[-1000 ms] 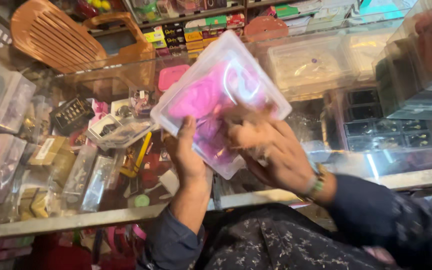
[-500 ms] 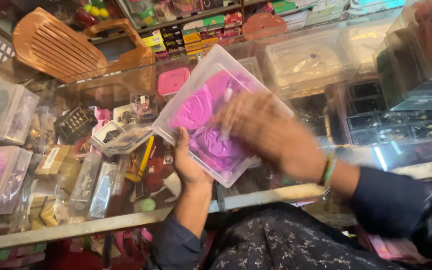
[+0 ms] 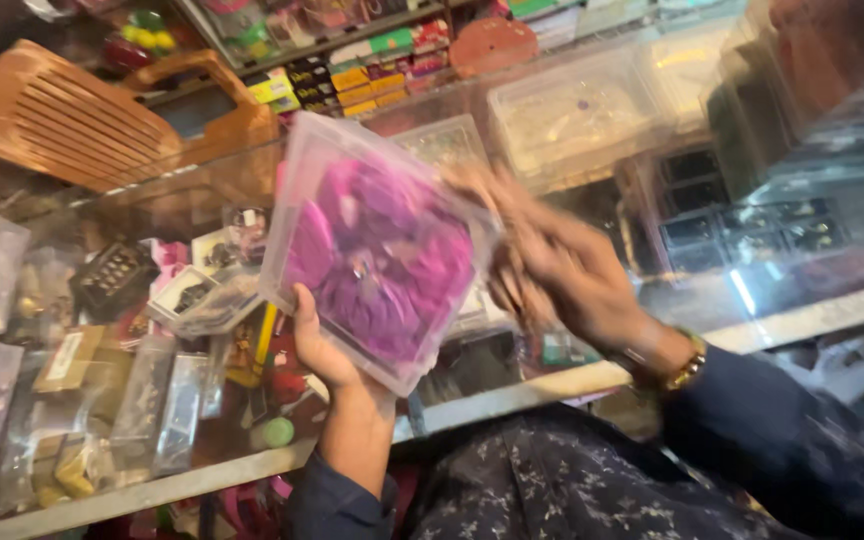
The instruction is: The person takes purple and pink fabric items out of plastic containers, wipes each item with a cloth by hand, and places them into another plastic container.
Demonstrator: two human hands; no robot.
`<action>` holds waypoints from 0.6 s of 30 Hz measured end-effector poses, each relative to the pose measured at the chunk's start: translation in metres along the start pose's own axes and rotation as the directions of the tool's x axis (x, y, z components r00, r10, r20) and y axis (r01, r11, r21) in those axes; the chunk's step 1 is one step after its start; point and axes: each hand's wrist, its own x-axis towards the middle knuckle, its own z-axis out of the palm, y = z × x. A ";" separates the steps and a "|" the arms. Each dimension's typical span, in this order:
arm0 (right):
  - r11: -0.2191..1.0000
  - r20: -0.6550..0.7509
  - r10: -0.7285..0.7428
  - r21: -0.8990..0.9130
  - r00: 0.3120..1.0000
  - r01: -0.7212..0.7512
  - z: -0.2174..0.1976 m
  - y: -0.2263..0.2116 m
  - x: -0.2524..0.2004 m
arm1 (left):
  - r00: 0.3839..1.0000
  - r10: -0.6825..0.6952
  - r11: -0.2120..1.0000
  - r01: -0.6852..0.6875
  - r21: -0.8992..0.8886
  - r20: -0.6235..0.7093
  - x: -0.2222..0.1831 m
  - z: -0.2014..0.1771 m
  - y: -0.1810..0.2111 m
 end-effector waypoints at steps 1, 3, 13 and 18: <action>0.980 -0.078 -0.137 -0.156 0.988 0.124 0.005 0.008 0.017 | 0.999 -0.023 1.000 0.023 0.006 0.021 -0.003 0.008 -0.005; 0.996 -0.375 -0.084 -0.004 0.923 0.089 0.021 0.021 0.050 | 0.995 -0.065 0.996 0.070 -0.059 0.078 -0.009 0.028 -0.016; 0.997 -0.298 -0.076 -0.050 0.952 0.064 0.072 0.041 0.016 | 0.999 -0.026 0.997 0.028 -0.076 0.030 0.003 0.064 -0.022; 0.975 -0.347 -0.181 -0.189 0.920 0.120 0.013 0.037 0.097 | 0.998 -0.065 0.993 0.063 -0.101 -0.012 -0.008 0.063 -0.043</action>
